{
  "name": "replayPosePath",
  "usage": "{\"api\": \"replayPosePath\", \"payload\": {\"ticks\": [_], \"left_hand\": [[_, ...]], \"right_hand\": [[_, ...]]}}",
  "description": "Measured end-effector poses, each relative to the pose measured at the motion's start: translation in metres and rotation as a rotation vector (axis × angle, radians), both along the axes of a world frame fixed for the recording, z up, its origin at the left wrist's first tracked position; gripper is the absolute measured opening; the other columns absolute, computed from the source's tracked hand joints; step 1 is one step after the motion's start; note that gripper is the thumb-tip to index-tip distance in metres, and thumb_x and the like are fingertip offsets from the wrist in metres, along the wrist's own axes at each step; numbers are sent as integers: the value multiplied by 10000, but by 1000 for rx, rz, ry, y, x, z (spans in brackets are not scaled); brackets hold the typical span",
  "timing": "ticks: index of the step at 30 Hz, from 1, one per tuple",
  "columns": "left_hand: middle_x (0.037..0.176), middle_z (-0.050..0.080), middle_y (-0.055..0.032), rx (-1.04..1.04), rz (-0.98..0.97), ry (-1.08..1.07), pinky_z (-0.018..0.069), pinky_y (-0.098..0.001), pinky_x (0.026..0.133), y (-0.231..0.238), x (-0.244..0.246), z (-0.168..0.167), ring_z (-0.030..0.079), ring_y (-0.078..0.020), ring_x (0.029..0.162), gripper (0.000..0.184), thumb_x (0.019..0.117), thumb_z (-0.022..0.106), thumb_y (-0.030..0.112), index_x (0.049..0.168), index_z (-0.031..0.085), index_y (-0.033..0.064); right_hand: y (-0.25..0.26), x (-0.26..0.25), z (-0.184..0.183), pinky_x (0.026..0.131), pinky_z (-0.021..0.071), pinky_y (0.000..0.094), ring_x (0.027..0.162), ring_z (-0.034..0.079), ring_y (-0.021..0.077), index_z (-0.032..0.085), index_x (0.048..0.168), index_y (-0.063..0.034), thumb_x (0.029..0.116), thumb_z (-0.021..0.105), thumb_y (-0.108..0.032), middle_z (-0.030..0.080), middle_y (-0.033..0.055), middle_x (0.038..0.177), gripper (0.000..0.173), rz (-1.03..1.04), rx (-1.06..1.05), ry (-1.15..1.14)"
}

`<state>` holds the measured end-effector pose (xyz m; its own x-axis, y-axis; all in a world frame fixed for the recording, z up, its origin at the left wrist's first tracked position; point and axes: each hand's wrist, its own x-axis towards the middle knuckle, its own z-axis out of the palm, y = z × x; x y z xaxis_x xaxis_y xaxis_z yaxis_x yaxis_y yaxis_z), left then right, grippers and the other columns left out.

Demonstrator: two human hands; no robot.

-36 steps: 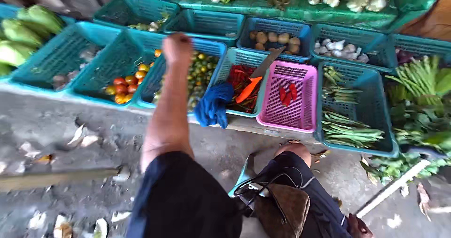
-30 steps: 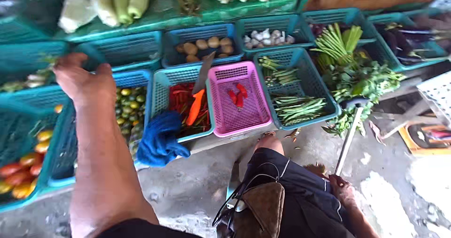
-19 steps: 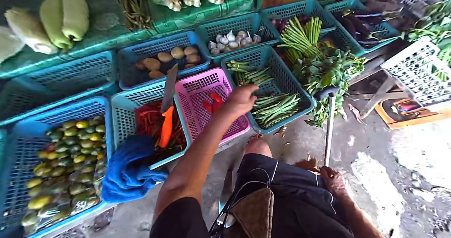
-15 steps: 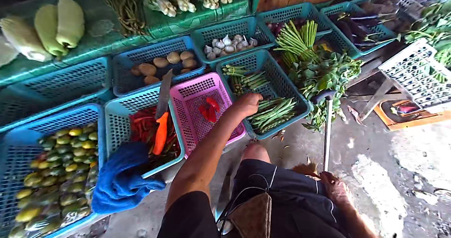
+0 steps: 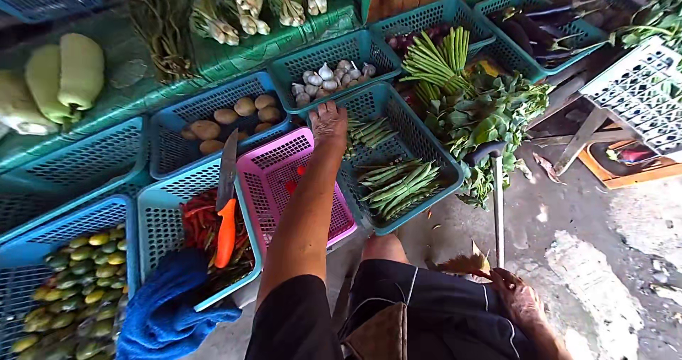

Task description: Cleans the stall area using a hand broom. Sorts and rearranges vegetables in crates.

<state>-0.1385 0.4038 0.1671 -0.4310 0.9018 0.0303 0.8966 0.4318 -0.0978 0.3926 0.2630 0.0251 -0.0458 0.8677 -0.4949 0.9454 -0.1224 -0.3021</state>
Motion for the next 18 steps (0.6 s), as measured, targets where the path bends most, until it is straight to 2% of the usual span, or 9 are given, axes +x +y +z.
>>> {"api": "replayPosePath", "payload": {"ticks": [2,4,7,10,11,13,15,18], "left_hand": [[1415,515,-310,37,45,-43,357,-696,1079,-1,3,5,447,-519,1358,509,848,677,-97,1339,547,-55],[1394,528,-315,153,102,-110,387,-671,1063,-1,7,11,449,-516,1358,442,928,621,-15,1358,527,-52],[1411,523,-318,237,66,-252,421,-625,1082,4,15,18,465,-509,1355,462,984,662,133,1379,526,-64],[1477,462,-305,206,20,-316,458,-588,1078,19,22,16,476,-504,1355,511,990,678,156,1428,503,-41],[1474,456,-311,196,2,-323,453,-592,1081,22,26,14,467,-507,1356,511,990,684,174,1417,512,-47],[1387,522,-327,188,-102,-288,428,-624,1075,23,38,7,478,-509,1330,422,1000,664,206,1321,602,-61],[1334,573,-308,42,-199,-263,442,-629,1064,22,54,-4,518,-492,1303,368,1009,639,230,1263,657,-35],[1333,569,-293,-176,-228,-176,479,-603,1031,22,70,-24,533,-475,1285,391,970,684,170,1298,629,-35]], "right_hand": [[0,1,0,1035,449,635,1191,661,344,739,1242,-169,1059,495,-415,736,116,1215,392,7,23,18],[2,2,-1,1046,444,630,1204,655,338,735,1257,-174,1060,492,-411,734,105,1226,392,2,21,23],[3,2,-5,1033,453,625,1186,663,328,741,1242,-180,1057,495,-411,738,102,1211,385,9,18,19],[6,-2,-2,1034,453,623,1194,659,333,737,1250,-183,1061,508,-406,736,102,1220,371,6,-4,4],[6,-2,-2,1032,456,619,1191,661,330,738,1247,-187,1059,508,-410,737,101,1215,371,3,-6,-2],[5,-1,-4,1031,462,615,1179,667,326,740,1243,-185,1056,506,-411,741,99,1202,375,1,6,-5],[3,-1,-5,1046,449,611,1187,663,319,739,1248,-184,1058,503,-407,741,91,1208,377,-4,8,4],[3,1,-6,1027,458,617,1175,668,321,739,1246,-195,1056,506,-415,744,86,1197,373,3,1,-1]]}}
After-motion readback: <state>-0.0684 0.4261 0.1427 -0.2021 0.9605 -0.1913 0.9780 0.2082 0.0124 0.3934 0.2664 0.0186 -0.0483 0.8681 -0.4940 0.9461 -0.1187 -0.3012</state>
